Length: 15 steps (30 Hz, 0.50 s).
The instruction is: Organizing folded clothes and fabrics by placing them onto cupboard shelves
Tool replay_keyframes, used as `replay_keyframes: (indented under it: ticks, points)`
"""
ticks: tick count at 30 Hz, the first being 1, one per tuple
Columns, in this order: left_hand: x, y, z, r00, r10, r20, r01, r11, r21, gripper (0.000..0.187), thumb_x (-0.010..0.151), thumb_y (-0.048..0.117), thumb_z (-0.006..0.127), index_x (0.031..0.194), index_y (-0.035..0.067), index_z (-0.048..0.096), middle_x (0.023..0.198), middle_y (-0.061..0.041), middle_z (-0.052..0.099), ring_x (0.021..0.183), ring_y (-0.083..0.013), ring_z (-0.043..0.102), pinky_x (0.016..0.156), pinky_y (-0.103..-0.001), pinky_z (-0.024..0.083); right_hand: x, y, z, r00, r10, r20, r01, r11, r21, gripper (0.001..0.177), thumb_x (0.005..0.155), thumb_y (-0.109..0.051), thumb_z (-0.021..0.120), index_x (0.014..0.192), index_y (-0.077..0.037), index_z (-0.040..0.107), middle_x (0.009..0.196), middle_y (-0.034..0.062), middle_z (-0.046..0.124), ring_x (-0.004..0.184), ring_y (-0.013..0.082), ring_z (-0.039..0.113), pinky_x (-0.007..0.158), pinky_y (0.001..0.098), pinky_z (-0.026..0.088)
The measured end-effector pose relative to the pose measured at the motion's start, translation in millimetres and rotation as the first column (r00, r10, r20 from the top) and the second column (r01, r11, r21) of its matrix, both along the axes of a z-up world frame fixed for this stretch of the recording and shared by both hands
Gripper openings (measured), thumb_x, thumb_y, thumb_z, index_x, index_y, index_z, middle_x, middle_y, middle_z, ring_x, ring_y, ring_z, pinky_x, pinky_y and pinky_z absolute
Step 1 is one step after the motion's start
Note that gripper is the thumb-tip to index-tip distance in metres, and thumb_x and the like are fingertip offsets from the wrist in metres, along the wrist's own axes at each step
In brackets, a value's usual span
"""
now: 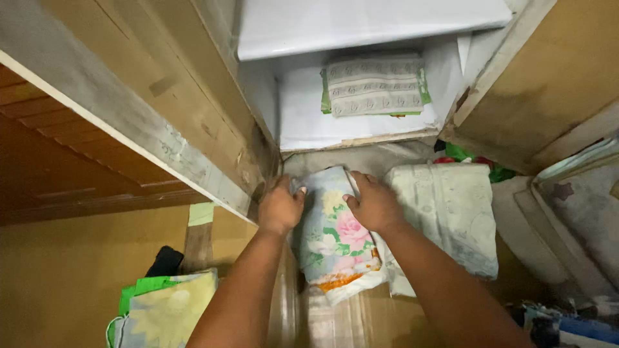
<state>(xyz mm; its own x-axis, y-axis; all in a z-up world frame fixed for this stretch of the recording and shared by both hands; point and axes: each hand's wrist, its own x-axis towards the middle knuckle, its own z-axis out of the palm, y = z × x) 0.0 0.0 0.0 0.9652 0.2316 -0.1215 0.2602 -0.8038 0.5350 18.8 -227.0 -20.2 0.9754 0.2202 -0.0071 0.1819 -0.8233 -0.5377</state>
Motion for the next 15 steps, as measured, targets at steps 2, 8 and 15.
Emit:
replay_keyframes:
  ticks: [2,8,15]
  points:
    - [-5,4,-25,1.000,0.013,0.002,-0.013,1.000,-0.019,0.059,0.092,0.038,0.066,0.141,0.007,0.055,0.135,-0.024,0.061,0.122,-0.0454,0.059,0.103,-0.051,0.048,-7,3,-11,0.999,-0.007,-0.045,0.009,0.999,0.052,0.064,0.089,-0.034,0.068,0.145,-0.009,0.049,0.136,0.0214,0.061,0.125,0.0412,0.058,0.106,0.0487,0.046]
    - [-26,9,-82,0.983,0.066,-0.169,-0.074,0.996,-0.041,0.053,0.093,0.041,0.065,0.132,0.006,0.062,0.132,-0.023,0.065,0.123,-0.0429,0.060,0.103,-0.050,0.049,-16,14,-63,0.976,-0.129,-0.176,0.163,0.968,0.192,0.069,0.089,-0.034,0.071,0.147,-0.008,0.044,0.136,0.0256,0.060,0.123,0.0439,0.058,0.103,0.0481,0.047]
    - [-49,16,-179,0.954,0.178,-0.241,-0.255,0.906,-0.339,0.054,0.086,0.033,0.078,0.125,-0.002,0.067,0.121,-0.022,0.073,0.114,-0.0374,0.069,0.097,-0.042,0.053,-21,22,-76,0.901,-0.233,-0.367,0.330,0.916,0.229,0.072,0.085,-0.030,0.068,0.149,-0.008,0.042,0.122,0.0268,0.068,0.112,0.0445,0.065,0.096,0.0486,0.052]
